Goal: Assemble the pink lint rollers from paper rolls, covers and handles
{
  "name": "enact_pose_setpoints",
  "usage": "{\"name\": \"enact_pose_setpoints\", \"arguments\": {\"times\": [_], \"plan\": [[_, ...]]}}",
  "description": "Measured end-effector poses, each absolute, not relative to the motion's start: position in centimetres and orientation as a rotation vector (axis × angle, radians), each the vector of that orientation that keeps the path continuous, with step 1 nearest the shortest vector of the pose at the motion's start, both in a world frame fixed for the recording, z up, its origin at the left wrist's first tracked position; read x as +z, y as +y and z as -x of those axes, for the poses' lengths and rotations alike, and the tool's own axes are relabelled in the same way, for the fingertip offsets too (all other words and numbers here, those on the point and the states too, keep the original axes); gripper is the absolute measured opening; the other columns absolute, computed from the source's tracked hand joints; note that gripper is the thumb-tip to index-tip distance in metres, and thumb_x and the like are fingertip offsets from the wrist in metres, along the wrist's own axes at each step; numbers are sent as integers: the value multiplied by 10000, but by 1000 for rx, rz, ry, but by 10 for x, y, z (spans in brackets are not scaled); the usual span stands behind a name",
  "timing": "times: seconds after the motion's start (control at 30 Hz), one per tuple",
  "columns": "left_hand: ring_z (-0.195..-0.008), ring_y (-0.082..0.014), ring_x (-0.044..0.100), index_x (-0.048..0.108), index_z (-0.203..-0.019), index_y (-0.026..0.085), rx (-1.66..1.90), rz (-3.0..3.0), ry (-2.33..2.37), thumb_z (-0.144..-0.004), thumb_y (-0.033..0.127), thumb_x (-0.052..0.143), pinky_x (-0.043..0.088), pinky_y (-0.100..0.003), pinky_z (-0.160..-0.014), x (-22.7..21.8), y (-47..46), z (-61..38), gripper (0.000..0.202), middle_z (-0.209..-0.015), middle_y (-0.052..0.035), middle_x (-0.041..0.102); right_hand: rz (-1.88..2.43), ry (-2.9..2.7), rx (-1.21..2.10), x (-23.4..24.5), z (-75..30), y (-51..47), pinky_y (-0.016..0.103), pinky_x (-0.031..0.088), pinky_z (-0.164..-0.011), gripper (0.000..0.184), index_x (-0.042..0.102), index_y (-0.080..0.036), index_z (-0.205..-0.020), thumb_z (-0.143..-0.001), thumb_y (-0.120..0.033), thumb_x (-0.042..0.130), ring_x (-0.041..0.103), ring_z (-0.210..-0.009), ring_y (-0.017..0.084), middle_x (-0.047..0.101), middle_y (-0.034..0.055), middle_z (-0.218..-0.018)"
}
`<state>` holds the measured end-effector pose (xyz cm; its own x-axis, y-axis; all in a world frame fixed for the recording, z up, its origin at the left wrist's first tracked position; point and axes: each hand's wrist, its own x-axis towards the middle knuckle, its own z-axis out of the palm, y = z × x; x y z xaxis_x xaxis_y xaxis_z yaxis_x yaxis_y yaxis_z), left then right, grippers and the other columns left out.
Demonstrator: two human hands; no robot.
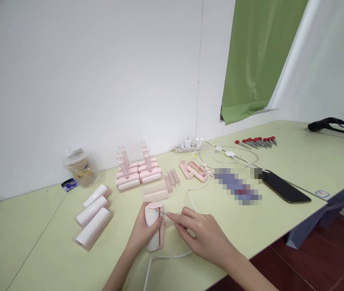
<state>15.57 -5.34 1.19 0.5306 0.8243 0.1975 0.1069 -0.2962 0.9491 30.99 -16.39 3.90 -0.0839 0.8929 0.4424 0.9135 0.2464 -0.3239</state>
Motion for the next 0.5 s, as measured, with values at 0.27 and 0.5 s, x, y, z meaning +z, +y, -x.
{"name": "enact_pose_setpoints", "arguments": {"times": [0.27, 0.5], "plan": [[-724, -156, 547, 472, -887, 194, 894, -1752, 761, -691, 185, 547, 424, -234, -673, 13, -56, -156, 210, -779, 10, 549, 1665, -2013, -108, 43, -305, -162, 197, 371, -485, 318, 559, -277, -1134, -899, -260, 345, 508, -528, 95, 551, 15, -717], [-704, -162, 553, 484, -855, 202, 968, -1702, 898, -698, 238, 560, 422, -241, -648, 0, -53, -160, 178, -775, -3, 585, 1627, -1982, -153, 8, -298, -150, 194, 426, -534, 394, 394, -214, -1293, -932, -232, 239, 525, -602, 108, 514, 44, -781]]}}
